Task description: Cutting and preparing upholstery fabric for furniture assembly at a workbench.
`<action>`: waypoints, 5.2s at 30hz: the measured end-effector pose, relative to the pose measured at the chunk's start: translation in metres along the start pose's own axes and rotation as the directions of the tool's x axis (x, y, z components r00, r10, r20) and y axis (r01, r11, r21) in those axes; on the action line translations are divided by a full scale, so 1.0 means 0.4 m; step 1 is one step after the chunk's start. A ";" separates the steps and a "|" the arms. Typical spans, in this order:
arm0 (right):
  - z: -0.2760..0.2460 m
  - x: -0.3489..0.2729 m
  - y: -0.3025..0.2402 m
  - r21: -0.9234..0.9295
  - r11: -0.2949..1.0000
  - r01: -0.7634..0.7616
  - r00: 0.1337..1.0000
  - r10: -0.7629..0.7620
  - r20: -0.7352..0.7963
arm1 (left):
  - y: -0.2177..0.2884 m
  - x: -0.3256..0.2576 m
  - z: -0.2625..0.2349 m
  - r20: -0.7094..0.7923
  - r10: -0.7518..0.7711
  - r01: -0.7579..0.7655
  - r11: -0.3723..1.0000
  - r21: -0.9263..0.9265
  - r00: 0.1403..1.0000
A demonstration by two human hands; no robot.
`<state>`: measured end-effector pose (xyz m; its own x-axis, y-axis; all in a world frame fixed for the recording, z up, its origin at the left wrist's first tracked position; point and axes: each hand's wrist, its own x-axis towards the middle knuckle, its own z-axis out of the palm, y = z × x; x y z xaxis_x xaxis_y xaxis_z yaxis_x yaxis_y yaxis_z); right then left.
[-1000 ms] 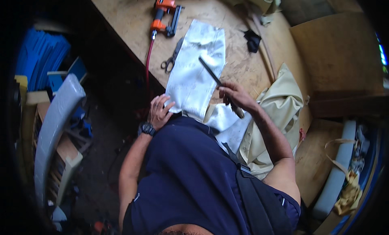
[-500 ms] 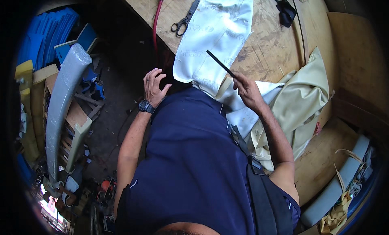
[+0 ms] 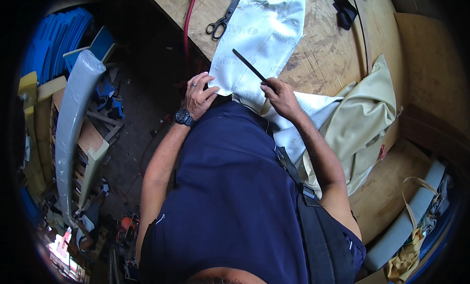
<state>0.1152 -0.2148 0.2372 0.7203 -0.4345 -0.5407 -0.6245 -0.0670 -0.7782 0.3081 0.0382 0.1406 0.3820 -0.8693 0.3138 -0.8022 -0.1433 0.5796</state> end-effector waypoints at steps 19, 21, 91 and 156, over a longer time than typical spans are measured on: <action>-0.180 0.028 0.167 -0.681 0.729 -0.074 0.880 -0.274 -0.389 | 0.088 0.001 0.026 0.686 -0.248 0.729 0.219 -0.649 0.685; -0.190 0.032 0.191 -0.726 0.678 -0.114 0.865 -0.291 -0.408 | 0.116 0.030 -0.025 0.621 -0.238 0.662 0.182 -0.727 0.747; -0.016 0.145 -0.248 -0.043 0.873 0.485 0.762 -0.398 0.511 | 0.203 0.166 -0.122 0.645 -0.527 0.604 -0.280 -0.746 0.553; 0.034 0.343 -0.202 0.105 0.941 0.323 0.946 -0.319 -0.049 | 0.155 0.270 -0.050 -0.211 -0.151 0.074 0.940 -0.334 0.966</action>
<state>0.2687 -0.2568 0.2214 0.8665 -0.4334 -0.2476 -0.3230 -0.1087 -0.9401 0.3088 -0.0553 0.2255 0.5867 -0.7182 0.3740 -0.5721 -0.0408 0.8192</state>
